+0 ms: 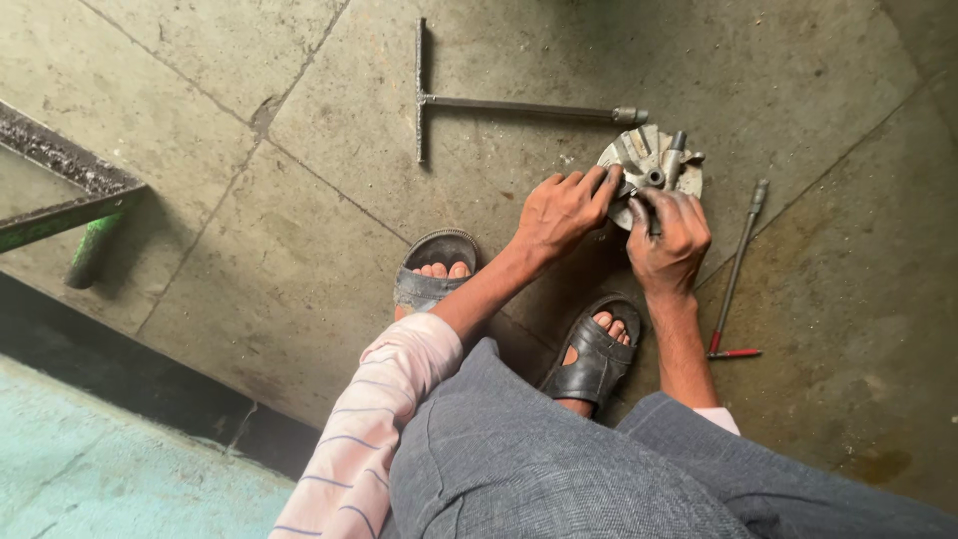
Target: The person sits on the floor and assembles a circular metal component with multiple protruding pins. They use a T-handle wrench to tighten or adjust the parts, repeatedly rotating the object and manipulating the pins with their hands.
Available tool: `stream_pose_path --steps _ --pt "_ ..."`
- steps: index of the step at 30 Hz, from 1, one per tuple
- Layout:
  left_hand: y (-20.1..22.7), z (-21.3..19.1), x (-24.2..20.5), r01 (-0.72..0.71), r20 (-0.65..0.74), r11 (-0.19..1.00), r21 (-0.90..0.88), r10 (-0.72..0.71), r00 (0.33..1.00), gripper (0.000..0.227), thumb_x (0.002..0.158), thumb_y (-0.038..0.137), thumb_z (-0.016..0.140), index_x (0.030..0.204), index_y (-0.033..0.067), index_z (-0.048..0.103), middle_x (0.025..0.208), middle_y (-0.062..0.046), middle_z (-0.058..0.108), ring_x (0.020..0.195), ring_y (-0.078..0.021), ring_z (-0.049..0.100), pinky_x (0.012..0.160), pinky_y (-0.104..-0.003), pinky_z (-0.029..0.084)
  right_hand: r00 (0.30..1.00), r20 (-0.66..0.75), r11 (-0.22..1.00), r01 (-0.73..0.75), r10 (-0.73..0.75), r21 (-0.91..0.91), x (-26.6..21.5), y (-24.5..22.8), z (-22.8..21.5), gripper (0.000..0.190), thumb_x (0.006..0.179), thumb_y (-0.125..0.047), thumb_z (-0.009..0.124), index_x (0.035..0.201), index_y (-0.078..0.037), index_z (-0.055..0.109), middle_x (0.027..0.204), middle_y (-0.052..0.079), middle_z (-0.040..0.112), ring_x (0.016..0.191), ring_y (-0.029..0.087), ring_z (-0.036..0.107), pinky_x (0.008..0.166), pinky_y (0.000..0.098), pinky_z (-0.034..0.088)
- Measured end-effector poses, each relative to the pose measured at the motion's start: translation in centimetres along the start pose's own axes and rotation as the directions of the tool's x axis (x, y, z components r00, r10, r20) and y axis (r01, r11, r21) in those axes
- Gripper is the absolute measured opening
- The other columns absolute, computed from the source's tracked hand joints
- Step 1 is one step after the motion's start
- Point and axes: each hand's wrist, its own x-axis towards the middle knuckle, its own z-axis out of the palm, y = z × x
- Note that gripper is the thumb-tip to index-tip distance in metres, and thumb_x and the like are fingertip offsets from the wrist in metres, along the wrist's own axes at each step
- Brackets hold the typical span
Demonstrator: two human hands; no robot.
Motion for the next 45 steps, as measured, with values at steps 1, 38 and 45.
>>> stream_pose_path --steps 1,38,45 --pt "0.0 0.0 -0.3 -0.002 -0.003 1.000 -0.006 0.002 1.000 0.047 0.090 0.018 0.061 0.135 0.0057 0.062 0.106 -0.003 0.065 0.087 -0.0170 0.067 0.073 -0.031 0.053 1.000 0.009 1.000 0.015 -0.014 -0.015 -0.2 0.1 0.1 0.019 0.093 0.002 0.078 0.110 0.004 0.071 0.103 0.016 0.071 0.094 0.034 0.067 0.083 0.0434 0.055" --pt "-0.7 3.8 -1.3 0.008 -0.102 0.999 -0.051 -0.013 0.995 0.045 0.091 0.018 0.064 0.135 0.0075 0.064 0.124 -0.003 0.071 0.090 -0.0168 0.068 0.078 -0.031 0.055 0.959 -0.173 0.964 -0.243 0.223 -0.106 -1.9 -1.2 3.5 0.018 0.102 -0.012 0.077 0.114 0.001 0.077 0.100 0.010 0.067 0.104 0.030 0.047 0.094 0.0442 0.041" --pt "-0.8 3.7 -1.2 -0.060 -0.095 0.998 0.014 0.061 0.994 0.048 0.092 0.016 0.064 0.139 0.0033 0.063 0.121 -0.004 0.072 0.088 -0.0159 0.066 0.074 -0.031 0.052 0.903 -0.208 0.923 -0.385 0.376 -0.003 -1.7 -1.8 4.3 0.017 0.097 -0.011 0.077 0.109 0.000 0.077 0.100 0.010 0.069 0.105 0.031 0.052 0.095 0.0425 0.043"
